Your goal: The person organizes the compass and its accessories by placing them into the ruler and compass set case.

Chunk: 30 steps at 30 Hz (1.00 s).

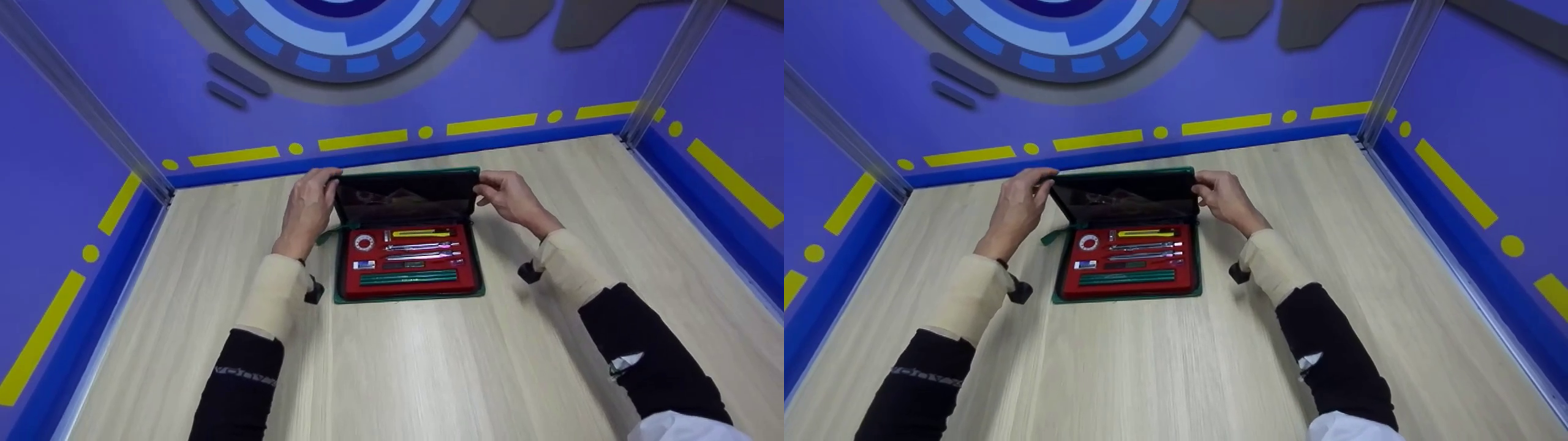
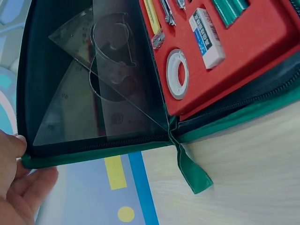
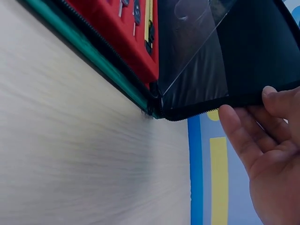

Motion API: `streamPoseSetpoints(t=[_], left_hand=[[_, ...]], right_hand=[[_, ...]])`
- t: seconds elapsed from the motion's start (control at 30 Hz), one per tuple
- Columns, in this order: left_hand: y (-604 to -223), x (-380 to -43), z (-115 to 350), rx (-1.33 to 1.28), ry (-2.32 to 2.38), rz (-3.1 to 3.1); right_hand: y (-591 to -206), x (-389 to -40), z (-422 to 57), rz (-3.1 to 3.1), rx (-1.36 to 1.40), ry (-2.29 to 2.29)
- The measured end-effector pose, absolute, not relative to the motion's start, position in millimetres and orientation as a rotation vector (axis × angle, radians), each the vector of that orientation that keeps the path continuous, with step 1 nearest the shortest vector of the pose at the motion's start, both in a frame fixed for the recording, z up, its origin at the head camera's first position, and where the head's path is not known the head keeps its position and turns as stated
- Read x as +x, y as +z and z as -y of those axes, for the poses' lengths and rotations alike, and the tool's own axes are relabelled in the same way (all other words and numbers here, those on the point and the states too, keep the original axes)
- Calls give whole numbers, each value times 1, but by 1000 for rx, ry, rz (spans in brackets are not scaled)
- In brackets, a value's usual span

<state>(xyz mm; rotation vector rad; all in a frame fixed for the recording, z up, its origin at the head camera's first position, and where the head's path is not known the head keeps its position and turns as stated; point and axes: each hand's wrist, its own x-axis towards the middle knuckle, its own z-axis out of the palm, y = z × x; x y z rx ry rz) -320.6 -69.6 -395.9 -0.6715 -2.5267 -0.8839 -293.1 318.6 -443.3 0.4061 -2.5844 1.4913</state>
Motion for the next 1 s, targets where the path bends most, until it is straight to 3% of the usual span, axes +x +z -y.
streamPoseSetpoints(t=[1.0], left_hand=[[-402, -256, 92, -878, -767, 2595]], right_hand=[[-436, -260, -325, 2816, 452, 1398]])
